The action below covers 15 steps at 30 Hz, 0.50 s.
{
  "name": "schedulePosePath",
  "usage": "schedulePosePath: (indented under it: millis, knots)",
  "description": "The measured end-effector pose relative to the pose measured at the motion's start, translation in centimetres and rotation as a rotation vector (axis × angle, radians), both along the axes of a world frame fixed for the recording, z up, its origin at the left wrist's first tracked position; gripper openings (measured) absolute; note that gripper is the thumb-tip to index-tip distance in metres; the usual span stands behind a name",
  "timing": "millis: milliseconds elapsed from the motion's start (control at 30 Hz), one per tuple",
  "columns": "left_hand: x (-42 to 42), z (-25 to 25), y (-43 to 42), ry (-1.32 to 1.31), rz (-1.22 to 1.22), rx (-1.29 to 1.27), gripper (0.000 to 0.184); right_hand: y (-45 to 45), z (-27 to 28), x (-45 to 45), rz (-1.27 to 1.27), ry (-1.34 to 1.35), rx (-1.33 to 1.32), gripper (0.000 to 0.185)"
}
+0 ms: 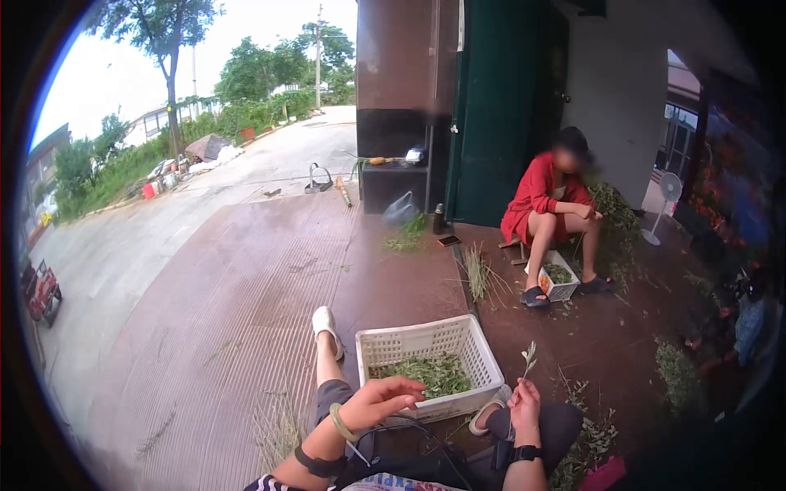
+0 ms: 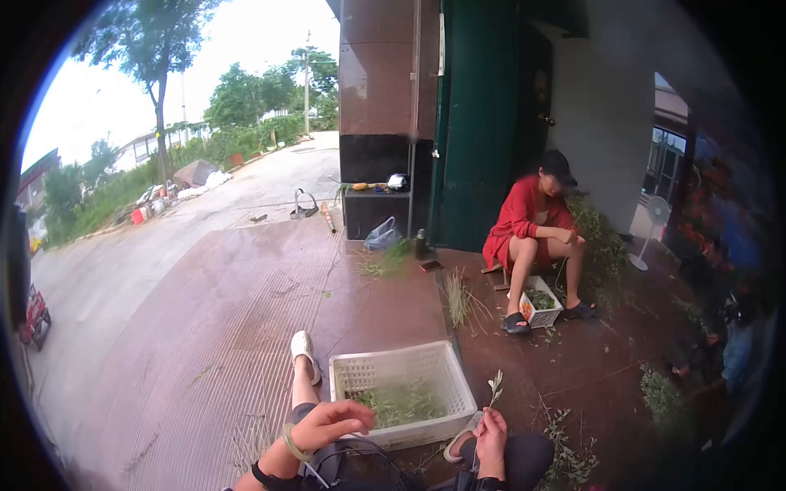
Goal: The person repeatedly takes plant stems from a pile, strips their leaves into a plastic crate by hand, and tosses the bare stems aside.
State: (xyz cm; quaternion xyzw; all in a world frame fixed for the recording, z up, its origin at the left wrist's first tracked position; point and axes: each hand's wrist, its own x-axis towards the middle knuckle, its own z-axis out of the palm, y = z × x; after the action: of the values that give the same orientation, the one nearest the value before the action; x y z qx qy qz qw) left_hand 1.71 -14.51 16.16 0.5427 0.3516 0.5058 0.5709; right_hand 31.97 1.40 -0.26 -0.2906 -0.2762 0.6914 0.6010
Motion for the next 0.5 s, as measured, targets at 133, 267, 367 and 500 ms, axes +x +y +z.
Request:
schedulePosePath:
  millis: [133, 267, 367, 500]
  knots:
    - [-0.5, -3.8, 6.2, 0.731, 0.147, -0.063, 0.045, 0.3, -1.9, -5.3, -0.059, -0.559, 0.338, 0.006]
    - [3.7, -5.8, 8.4, 0.573, 0.309, 0.138, 0.047, -2.1, -0.5, -8.5, -0.041, -0.794, 0.453, 0.005]
    - [6.0, -7.0, 7.3, 0.604, 0.448, 0.316, 0.043, -2.9, 1.9, -9.2, -0.029, -0.834, 0.515, 0.005]
    - [6.7, -6.3, 6.5, 0.557, 0.489, 0.312, 0.025, -2.5, 4.1, -9.2, 0.046, -0.905, 0.657, 0.006]
